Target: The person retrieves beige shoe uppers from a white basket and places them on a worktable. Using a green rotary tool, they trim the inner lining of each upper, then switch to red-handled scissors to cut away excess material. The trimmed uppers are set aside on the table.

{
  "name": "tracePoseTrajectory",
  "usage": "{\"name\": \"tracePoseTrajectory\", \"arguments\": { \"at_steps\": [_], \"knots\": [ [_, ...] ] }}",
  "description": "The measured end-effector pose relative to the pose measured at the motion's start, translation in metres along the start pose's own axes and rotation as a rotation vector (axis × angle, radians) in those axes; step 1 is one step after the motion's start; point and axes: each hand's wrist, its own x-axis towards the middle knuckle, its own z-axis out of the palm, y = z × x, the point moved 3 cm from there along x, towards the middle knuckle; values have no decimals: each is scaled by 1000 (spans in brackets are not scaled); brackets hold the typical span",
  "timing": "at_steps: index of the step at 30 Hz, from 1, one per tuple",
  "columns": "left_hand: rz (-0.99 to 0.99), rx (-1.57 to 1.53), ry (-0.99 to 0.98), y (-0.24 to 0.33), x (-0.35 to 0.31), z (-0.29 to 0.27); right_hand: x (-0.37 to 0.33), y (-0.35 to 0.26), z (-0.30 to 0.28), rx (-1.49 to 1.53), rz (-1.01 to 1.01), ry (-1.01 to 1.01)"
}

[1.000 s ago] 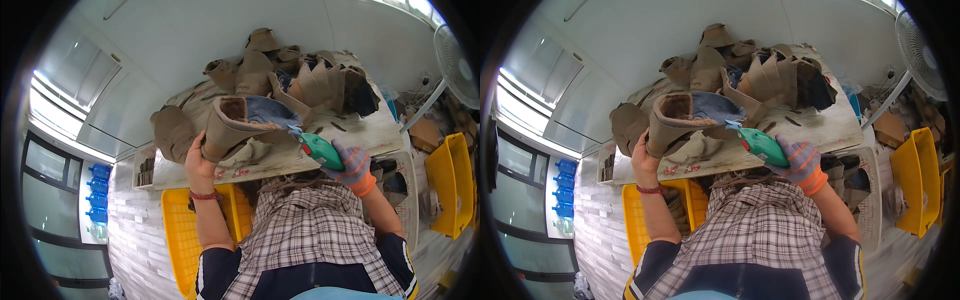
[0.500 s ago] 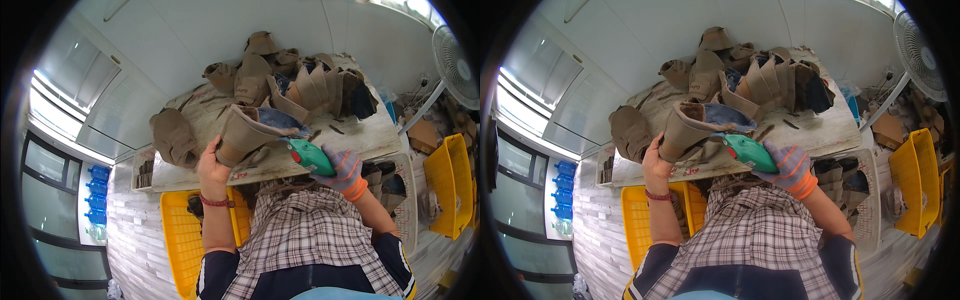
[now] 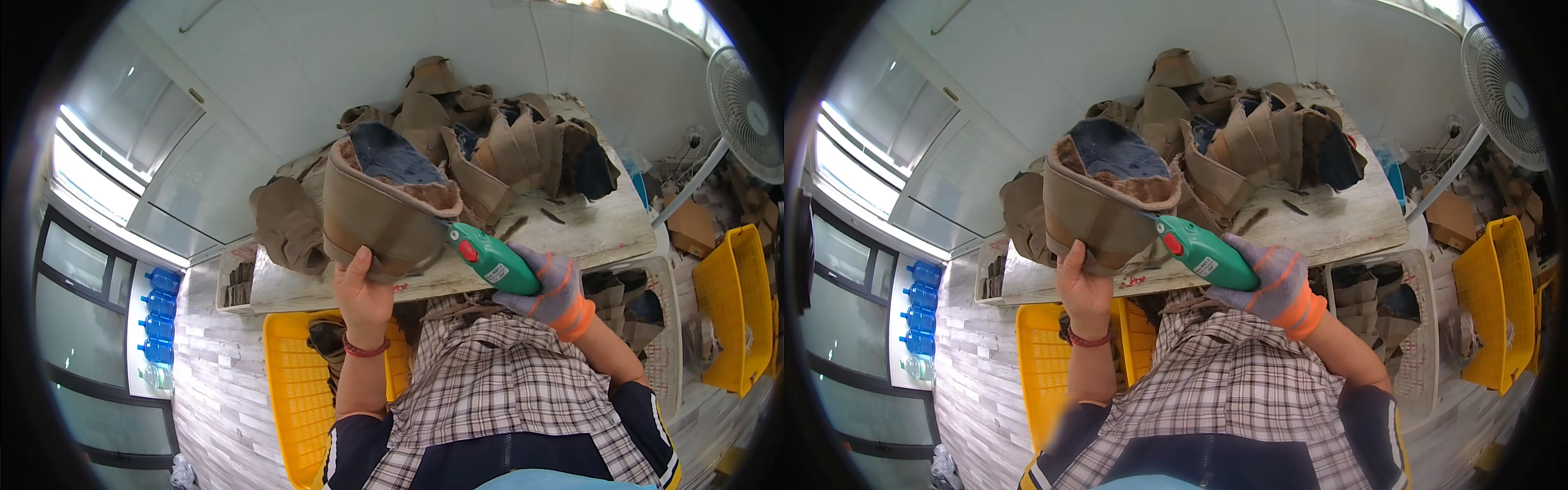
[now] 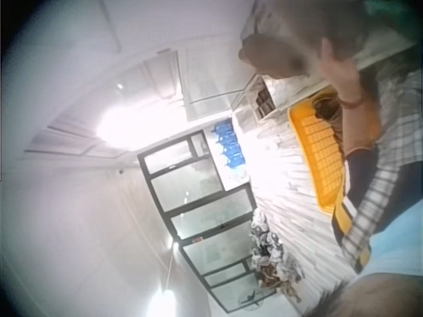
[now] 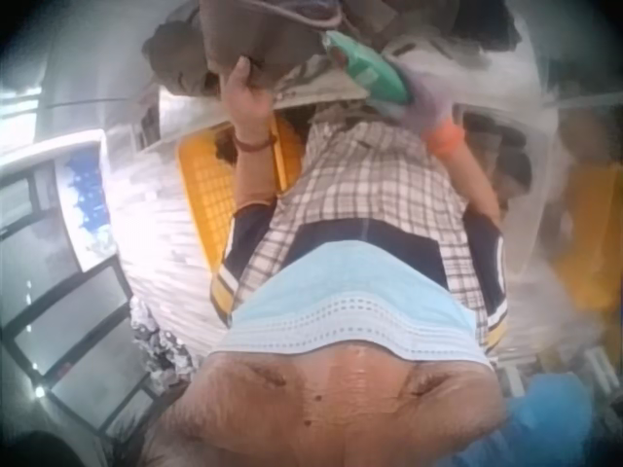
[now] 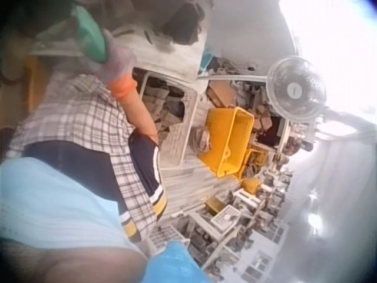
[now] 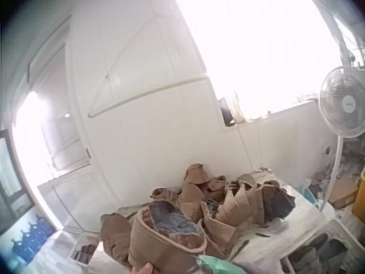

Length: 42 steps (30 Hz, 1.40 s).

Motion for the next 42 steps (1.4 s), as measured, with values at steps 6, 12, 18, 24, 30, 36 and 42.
{"name": "tracePoseTrajectory", "arguments": {
  "at_steps": [6,12,18,24,30,36,42],
  "knots": [
    [-5,129,-109,-11,-8,-7,10,-6,4,90,23,-26],
    [86,512,-108,-27,-15,-26,16,-8,6,223,141,-75],
    [244,1176,-213,-28,-16,-30,16,-7,11,292,268,-79],
    [454,1667,-484,-38,-22,-44,19,-6,9,558,480,-114],
    [514,1810,-551,-43,-33,-46,18,-3,7,620,599,-163],
    [385,1844,-699,-43,-46,-47,29,6,7,669,619,-137],
    [486,1915,-465,-26,-33,-99,39,25,-4,579,593,45]
  ]
}}
